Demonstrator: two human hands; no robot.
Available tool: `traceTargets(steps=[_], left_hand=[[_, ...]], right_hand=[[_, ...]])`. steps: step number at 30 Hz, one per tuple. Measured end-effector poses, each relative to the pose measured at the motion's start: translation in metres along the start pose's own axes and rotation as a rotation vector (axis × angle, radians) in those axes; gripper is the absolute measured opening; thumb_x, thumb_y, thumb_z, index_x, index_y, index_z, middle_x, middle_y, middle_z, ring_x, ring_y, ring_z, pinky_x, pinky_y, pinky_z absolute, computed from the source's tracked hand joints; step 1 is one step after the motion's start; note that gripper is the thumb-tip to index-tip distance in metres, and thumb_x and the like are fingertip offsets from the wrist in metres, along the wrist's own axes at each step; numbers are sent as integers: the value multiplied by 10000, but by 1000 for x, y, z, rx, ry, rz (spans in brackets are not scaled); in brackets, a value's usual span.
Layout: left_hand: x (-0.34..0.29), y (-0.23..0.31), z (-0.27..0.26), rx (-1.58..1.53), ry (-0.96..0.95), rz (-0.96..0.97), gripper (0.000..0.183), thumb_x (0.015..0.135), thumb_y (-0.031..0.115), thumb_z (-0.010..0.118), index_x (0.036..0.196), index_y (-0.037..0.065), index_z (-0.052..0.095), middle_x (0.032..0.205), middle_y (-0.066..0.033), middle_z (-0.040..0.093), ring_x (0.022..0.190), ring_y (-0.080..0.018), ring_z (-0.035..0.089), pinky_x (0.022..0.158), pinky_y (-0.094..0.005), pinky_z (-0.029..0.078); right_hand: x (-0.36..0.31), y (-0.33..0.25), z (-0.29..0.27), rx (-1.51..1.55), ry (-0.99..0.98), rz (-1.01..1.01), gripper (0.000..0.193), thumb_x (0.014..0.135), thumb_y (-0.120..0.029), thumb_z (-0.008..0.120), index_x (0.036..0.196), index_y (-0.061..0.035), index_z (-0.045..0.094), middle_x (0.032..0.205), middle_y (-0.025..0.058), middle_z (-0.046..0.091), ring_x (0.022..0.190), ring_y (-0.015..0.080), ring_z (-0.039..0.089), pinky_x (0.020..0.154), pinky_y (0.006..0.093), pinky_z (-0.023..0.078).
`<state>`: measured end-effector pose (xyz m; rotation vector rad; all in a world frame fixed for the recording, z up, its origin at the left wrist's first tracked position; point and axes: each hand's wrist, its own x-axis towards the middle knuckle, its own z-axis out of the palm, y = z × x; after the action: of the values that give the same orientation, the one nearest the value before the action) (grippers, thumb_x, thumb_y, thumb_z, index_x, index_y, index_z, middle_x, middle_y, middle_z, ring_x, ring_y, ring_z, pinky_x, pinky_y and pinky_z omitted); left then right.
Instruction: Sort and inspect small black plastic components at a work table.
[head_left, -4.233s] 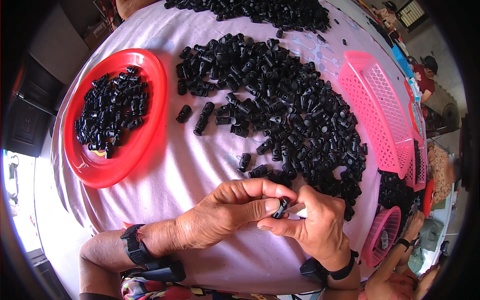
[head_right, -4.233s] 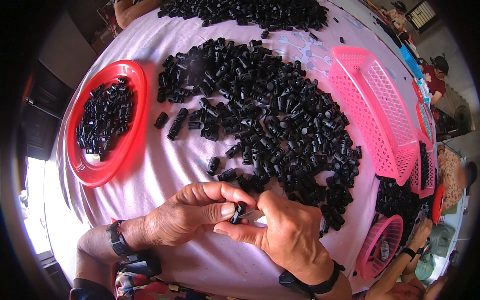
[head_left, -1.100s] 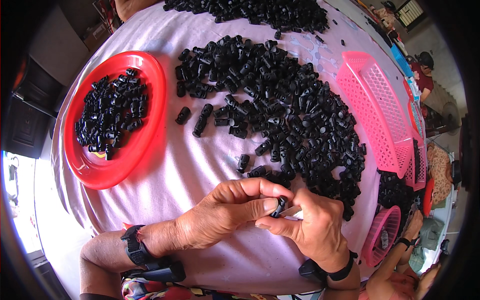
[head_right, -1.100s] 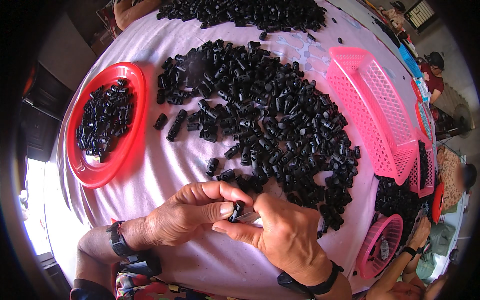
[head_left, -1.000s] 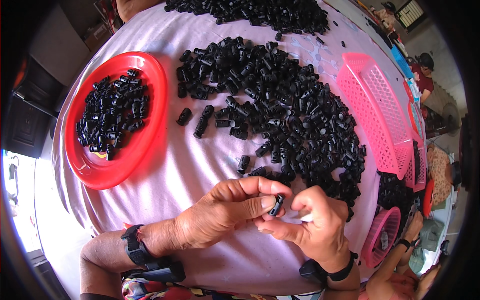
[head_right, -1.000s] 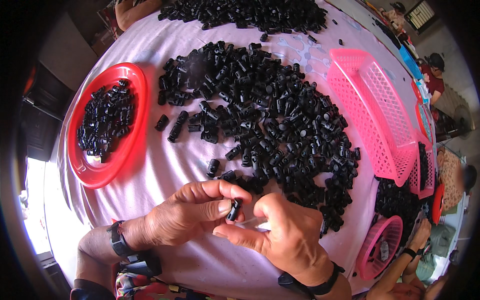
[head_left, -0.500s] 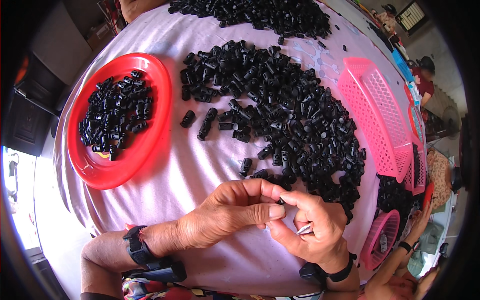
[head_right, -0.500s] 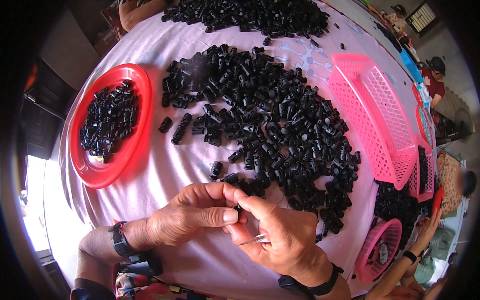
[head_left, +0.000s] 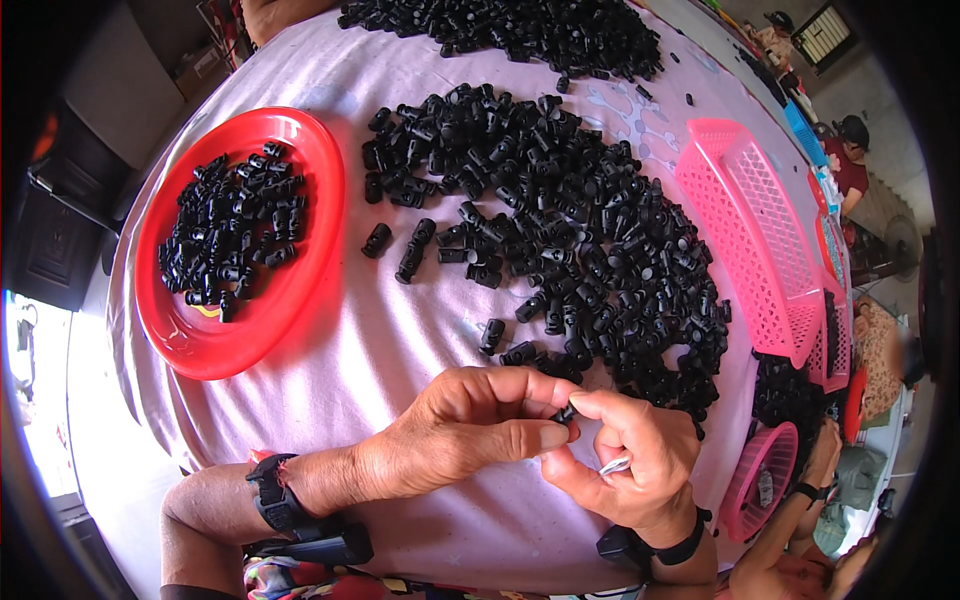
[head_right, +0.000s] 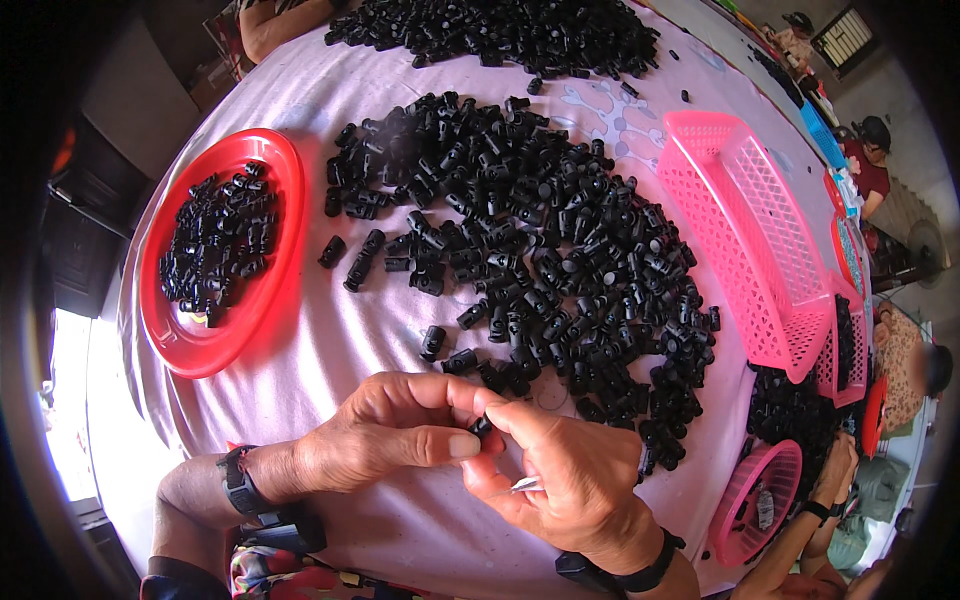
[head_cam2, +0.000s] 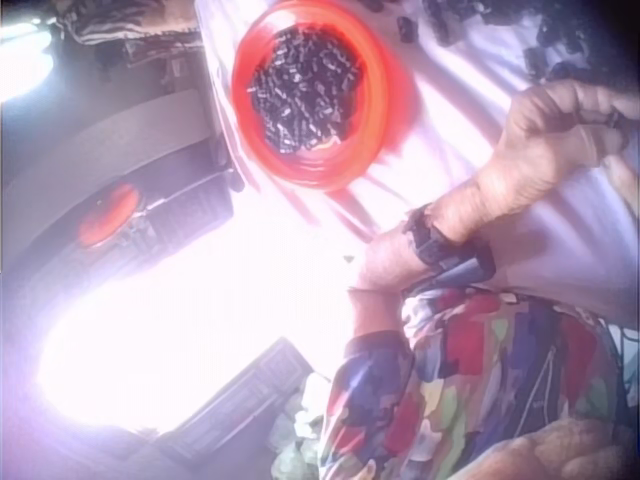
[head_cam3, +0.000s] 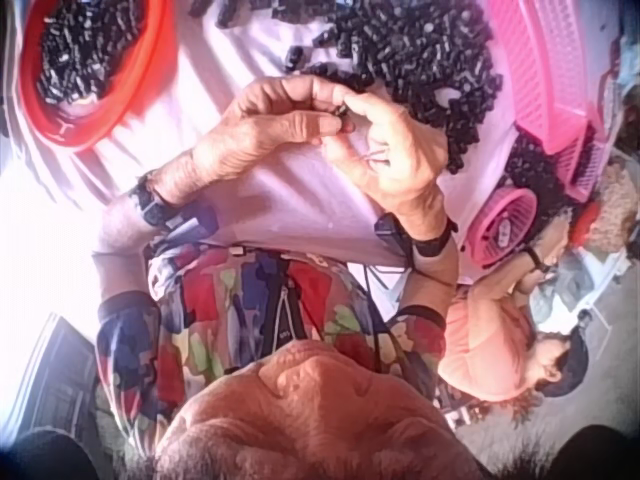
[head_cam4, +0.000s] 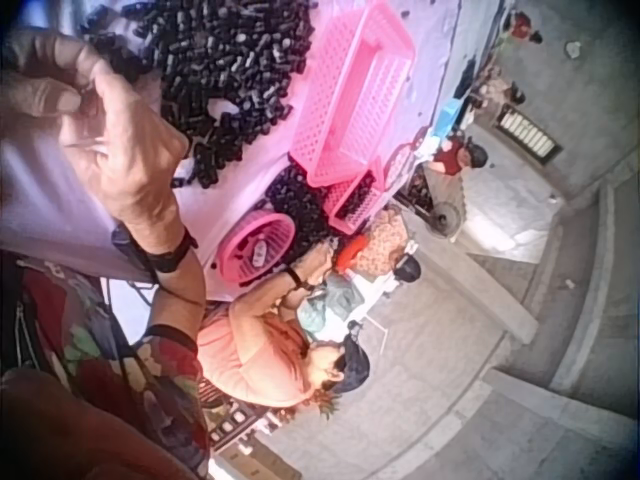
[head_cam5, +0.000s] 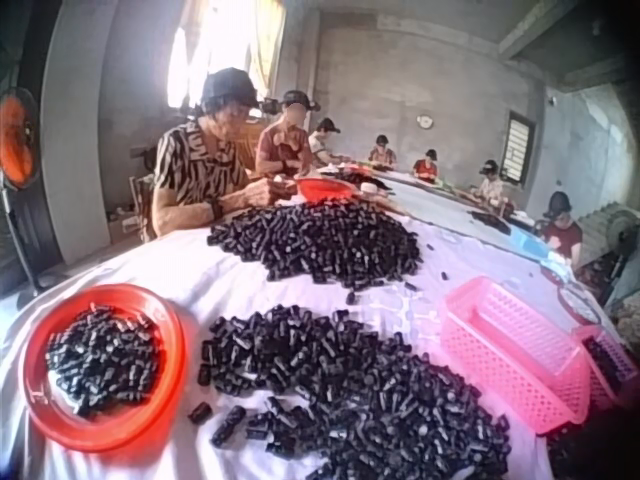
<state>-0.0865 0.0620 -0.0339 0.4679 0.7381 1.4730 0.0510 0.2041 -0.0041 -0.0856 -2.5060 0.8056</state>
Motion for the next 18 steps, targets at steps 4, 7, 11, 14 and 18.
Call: traceTargets(steps=[4,7,11,14,18], left_hand=[[0,-1,-2,17,-17,-12,334,943,32,538,1273,-11,512,1180,-55,594,1110,-122,545,984,-265,422],[-1,-1,-3,-1,-30,-2,335,943,31,535,1276,-10,512,1184,-55,593,1121,-121,538,994,-270,413],[-2,0,-2,-75,-17,-33,335,954,73,532,1281,0,515,1175,-61,601,1110,-113,534,973,-264,417],[0,1,-1,-120,34,-104,326,951,72,518,1269,-4,524,1158,-106,617,1107,-165,570,973,-292,436],[0,3,1,-65,4,-100,329,961,112,520,1270,-2,522,1154,-112,617,1117,-169,567,964,-290,444]], right_hand=[[0,2,2,-7,25,-35,423,658,-172,828,997,-17,627,490,-41,411,396,55,399,389,220,323],[2,1,0,-1,14,-37,419,656,-150,819,1003,-14,627,479,-45,407,388,57,395,391,218,325],[2,2,3,60,51,-24,408,655,-114,798,1012,-11,629,473,-50,406,385,47,394,393,210,329],[1,4,1,83,52,-6,402,661,-99,790,1015,-3,628,470,-53,407,384,41,396,395,201,331],[0,3,2,156,27,47,380,683,-83,783,1017,9,626,466,-56,405,386,28,393,398,193,335]])
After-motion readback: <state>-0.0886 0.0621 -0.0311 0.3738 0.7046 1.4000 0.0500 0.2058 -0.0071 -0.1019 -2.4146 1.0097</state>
